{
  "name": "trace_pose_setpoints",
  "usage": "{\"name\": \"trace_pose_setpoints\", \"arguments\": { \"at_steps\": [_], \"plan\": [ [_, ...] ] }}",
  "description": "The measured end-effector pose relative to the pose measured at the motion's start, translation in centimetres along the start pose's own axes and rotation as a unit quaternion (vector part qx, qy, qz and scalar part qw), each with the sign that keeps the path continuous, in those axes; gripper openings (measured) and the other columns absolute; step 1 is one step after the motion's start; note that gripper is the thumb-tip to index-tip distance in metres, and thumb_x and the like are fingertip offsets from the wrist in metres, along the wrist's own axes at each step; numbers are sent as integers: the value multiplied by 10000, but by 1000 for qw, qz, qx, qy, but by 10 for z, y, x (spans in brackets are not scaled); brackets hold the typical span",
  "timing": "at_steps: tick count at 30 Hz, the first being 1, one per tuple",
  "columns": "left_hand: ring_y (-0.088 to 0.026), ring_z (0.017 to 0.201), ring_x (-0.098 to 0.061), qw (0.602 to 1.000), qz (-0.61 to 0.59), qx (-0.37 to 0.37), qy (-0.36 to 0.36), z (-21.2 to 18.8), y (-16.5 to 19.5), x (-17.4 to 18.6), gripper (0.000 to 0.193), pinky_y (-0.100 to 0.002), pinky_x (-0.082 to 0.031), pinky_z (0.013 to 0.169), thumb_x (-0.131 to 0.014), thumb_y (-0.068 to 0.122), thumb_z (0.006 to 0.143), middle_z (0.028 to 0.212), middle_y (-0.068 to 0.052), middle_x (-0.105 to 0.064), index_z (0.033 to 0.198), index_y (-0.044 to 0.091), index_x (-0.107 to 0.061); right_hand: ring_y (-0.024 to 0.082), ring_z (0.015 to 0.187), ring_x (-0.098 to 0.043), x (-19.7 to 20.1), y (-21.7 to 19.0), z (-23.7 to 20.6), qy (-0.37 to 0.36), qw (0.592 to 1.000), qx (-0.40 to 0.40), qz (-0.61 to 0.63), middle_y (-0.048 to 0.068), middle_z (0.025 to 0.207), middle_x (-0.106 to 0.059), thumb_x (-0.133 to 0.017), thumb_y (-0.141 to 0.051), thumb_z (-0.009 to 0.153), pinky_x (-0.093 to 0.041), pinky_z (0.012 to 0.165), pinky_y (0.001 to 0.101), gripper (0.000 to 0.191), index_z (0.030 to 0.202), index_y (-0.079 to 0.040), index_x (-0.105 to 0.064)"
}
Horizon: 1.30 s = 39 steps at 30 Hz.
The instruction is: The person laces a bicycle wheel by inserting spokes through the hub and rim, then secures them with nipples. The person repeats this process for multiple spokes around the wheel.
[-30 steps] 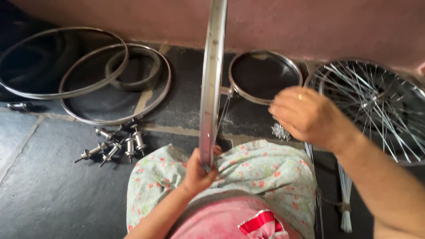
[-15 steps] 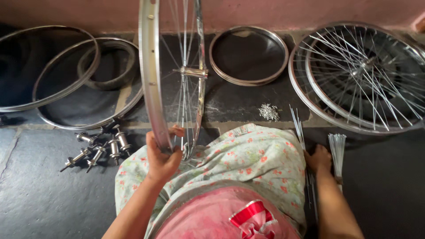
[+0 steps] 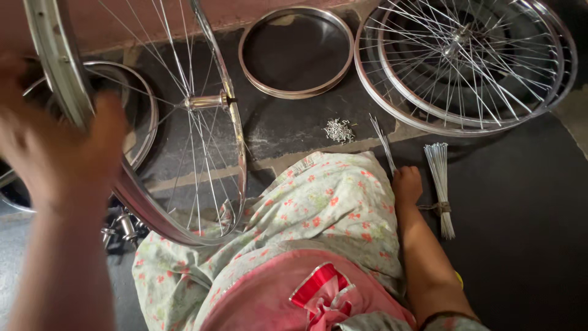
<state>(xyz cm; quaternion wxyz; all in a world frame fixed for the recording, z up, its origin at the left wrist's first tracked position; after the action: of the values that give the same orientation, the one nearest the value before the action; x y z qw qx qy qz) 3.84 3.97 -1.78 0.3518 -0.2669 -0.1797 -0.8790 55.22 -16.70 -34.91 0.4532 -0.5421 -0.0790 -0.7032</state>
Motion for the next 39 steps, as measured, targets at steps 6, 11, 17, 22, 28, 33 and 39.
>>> {"name": "trace_pose_setpoints", "arguments": {
  "at_steps": [6,11,17,22,28,33,39],
  "plan": [
    [-239,957,-673,978,-136,113,-115,87,-2,-19,338,-398,-555,767,-641,151,1021,1142,-169,-658,1291,-29,-547,397,907,-619,7,19,-26,-22,999,-5,-36,139,1036,-630,-677,-238,1029,-484,721,518,160,986,-86,-654],
    [-239,765,-607,947,-114,237,-183,105,-17,-21,244,-406,-470,646,-611,239,999,846,-125,-642,1056,4,-648,330,913,-664,17,15,-20,46,991,-29,126,168,1041,-701,-658,-148,1078,-537,794,446,122,1111,-32,-680],
    [-261,782,-740,867,358,-178,-296,117,-43,-46,196,-348,-586,641,-738,-18,815,864,-128,-746,1002,35,-759,160,817,-659,50,-66,33,-77,859,2,506,130,1134,-706,-504,-62,1104,-565,772,305,226,1266,19,-639],
    [-259,796,-749,847,387,-154,-332,126,-51,-43,143,-345,-600,659,-736,-23,860,874,-130,-753,989,27,-769,216,1027,-709,82,-171,90,-148,668,135,717,192,1213,-701,-545,-149,1096,-592,997,361,322,1320,74,-611],
    [-244,897,-668,933,-48,297,-199,124,-52,-16,262,-396,-519,771,-642,129,921,1007,-98,-685,1174,84,-694,232,906,-712,44,-267,109,10,581,94,809,196,1099,-734,-616,-302,1086,-599,873,384,423,1269,80,-626],
    [-234,963,-670,934,-174,216,-224,127,-59,-17,294,-374,-519,842,-617,90,906,1063,-108,-686,1192,50,-671,190,788,-668,-29,-276,98,-38,511,-39,858,146,943,-725,-581,-385,1085,-544,745,323,419,1158,22,-646],
    [-236,983,-666,922,-165,215,-275,137,-70,-28,302,-375,-518,857,-605,74,903,1079,-111,-682,1198,45,-664,182,714,-644,-91,-269,105,-97,474,-139,864,113,850,-699,-589,-416,1064,-540,699,316,418,1089,-3,-645]
  ]
}}
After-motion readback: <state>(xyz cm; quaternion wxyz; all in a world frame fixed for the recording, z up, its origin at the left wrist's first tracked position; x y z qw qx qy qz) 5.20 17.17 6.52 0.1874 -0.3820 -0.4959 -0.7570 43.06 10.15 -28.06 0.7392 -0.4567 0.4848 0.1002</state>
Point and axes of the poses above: each hand's wrist, its own z-axis towards the middle knuckle, its own x-axis out of the back of the hand, y = z × x, the point moved 2 cm from there along z, towards the middle knuckle
